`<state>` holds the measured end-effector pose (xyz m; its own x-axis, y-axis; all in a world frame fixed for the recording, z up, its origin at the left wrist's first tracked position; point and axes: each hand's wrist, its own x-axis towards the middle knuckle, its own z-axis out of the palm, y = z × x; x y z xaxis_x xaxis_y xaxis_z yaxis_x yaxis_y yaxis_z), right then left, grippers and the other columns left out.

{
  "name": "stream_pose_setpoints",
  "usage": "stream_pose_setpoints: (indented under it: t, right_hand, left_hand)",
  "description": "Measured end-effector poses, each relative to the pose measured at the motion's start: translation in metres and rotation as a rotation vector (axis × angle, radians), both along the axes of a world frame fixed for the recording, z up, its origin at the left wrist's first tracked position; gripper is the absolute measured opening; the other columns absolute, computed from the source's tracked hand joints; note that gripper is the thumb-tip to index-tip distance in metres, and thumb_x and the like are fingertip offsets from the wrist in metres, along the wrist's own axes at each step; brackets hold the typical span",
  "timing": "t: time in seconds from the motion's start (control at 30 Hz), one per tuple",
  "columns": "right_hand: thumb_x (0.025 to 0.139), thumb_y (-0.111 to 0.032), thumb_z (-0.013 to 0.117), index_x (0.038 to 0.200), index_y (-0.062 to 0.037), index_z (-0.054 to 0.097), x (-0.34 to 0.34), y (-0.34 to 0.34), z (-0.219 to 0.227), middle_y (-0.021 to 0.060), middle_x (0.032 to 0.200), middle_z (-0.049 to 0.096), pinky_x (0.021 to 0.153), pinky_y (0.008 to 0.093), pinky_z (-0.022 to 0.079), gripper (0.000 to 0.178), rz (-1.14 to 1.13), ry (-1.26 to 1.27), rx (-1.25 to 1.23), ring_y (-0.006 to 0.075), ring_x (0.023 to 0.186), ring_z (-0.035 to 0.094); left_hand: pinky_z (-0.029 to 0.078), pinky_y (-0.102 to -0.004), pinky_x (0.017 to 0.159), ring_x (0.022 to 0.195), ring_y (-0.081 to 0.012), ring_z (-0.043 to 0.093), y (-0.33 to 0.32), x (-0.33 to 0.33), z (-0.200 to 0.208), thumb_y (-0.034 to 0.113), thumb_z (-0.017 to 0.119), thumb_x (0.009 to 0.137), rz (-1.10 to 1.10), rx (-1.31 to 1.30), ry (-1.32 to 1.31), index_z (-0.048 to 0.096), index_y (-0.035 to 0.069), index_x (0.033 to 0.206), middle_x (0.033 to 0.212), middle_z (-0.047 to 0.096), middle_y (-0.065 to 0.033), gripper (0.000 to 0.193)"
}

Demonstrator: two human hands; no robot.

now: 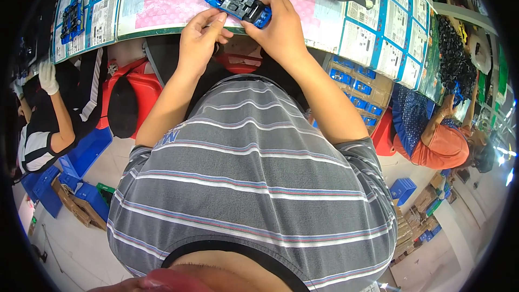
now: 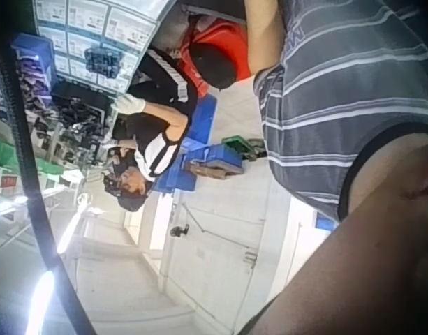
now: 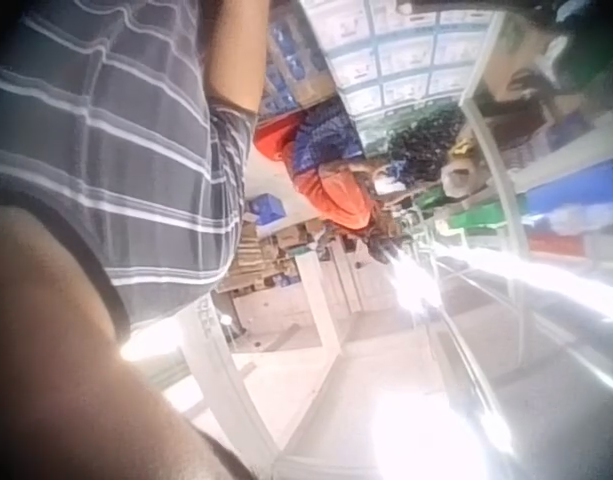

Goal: The person assembles toy cars by picking wheel axles from a tray, pressing them into toy car chassis by hand, and placing the assembled cars onto the workbench.

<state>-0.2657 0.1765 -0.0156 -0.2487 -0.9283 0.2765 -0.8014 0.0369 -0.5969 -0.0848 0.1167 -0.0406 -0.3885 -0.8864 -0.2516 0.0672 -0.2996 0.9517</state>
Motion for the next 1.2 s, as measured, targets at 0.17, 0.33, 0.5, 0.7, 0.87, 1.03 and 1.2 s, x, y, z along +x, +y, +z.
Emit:
stream_pose_setpoints:
  t: [0.17, 0.33, 0.5, 0.7, 0.87, 1.03, 1.2]
  right_hand:
    - [0.066, -0.017, 0.089, 0.100, 0.0022, 0.060, 0.002, 0.009, 0.020, 0.0115, 0.092, 0.064, 0.065, 0.0293, 0.054, 0.049, 0.042, -0.218, 0.070, 0.0157, 0.076, 0.065]
    - [0.066, -0.022, 0.090, 0.107, 0.0002, 0.062, -0.007, 0.001, 0.060, 0.0114, 0.101, 0.063, 0.073, 0.0316, 0.054, 0.054, 0.261, -0.148, 0.091, 0.0221, 0.091, 0.065]
    - [0.083, -0.018, 0.079, 0.097, -0.0004, 0.072, -0.080, -0.044, 0.074, 0.0089, 0.087, 0.069, 0.069, 0.0297, 0.054, 0.023, 0.081, -0.001, -0.050, 0.0148, 0.076, 0.067]
    - [0.079, -0.008, 0.073, 0.087, 0.0033, 0.072, -0.107, -0.085, 0.087, 0.0217, 0.088, 0.069, 0.075, 0.0415, 0.053, 0.014, -0.019, 0.173, 0.296, 0.0373, 0.082, 0.067]
    - [0.078, -0.005, 0.072, 0.088, 0.0017, 0.071, -0.107, -0.075, 0.096, 0.0205, 0.086, 0.068, 0.077, 0.0404, 0.053, 0.012, -0.077, 0.263, 0.024, 0.0363, 0.085, 0.066]
    - [0.083, 0.007, 0.066, 0.098, 0.0050, 0.066, -0.086, -0.063, 0.105, 0.0160, 0.121, 0.058, 0.077, 0.0317, 0.054, 0.015, -0.169, -0.151, -0.095, 0.0265, 0.093, 0.066]
    - [0.083, 0.007, 0.066, 0.095, 0.0048, 0.062, -0.087, -0.058, 0.094, 0.0174, 0.126, 0.055, 0.077, 0.0305, 0.053, 0.012, -0.182, -0.032, -0.096, 0.0253, 0.093, 0.066]
  left_hand:
    - [0.051, -0.0235, 0.062, 0.078, -0.0123, 0.067, -0.010, 0.004, 0.005, 0.023, 0.069, 0.094, -0.175, 0.203, 0.307, 0.061, 0.000, 0.113, 0.096, 0.068, -0.0073, 0.031]
    - [0.049, -0.0272, 0.065, 0.079, -0.0148, 0.065, -0.004, 0.003, 0.007, 0.020, 0.059, 0.100, -0.222, 0.177, 0.418, 0.058, 0.002, 0.116, 0.098, 0.067, -0.0076, 0.024]
    - [0.051, -0.0228, 0.058, 0.072, -0.0127, 0.066, -0.005, -0.001, 0.017, 0.023, 0.067, 0.096, -0.197, 0.201, 0.431, 0.061, 0.004, 0.108, 0.089, 0.068, -0.0067, 0.024]
    - [0.049, -0.0266, 0.061, 0.076, -0.0162, 0.065, -0.007, 0.001, 0.014, 0.021, 0.061, 0.099, -0.230, 0.162, 0.352, 0.057, 0.001, 0.115, 0.096, 0.067, -0.0097, 0.026]
    - [0.048, -0.0259, 0.061, 0.075, -0.0147, 0.064, -0.007, 0.005, 0.014, 0.021, 0.063, 0.098, -0.187, 0.181, 0.350, 0.059, 0.001, 0.111, 0.093, 0.067, -0.0085, 0.024]
    - [0.048, -0.0250, 0.060, 0.075, -0.0135, 0.064, -0.006, 0.006, 0.016, 0.021, 0.065, 0.097, -0.194, 0.114, 0.298, 0.061, 0.002, 0.109, 0.093, 0.067, -0.0070, 0.023]
    - [0.049, -0.0225, 0.059, 0.070, -0.0109, 0.064, -0.007, -0.001, 0.020, 0.023, 0.070, 0.094, -0.207, 0.116, 0.306, 0.064, 0.002, 0.104, 0.088, 0.068, -0.0054, 0.024]
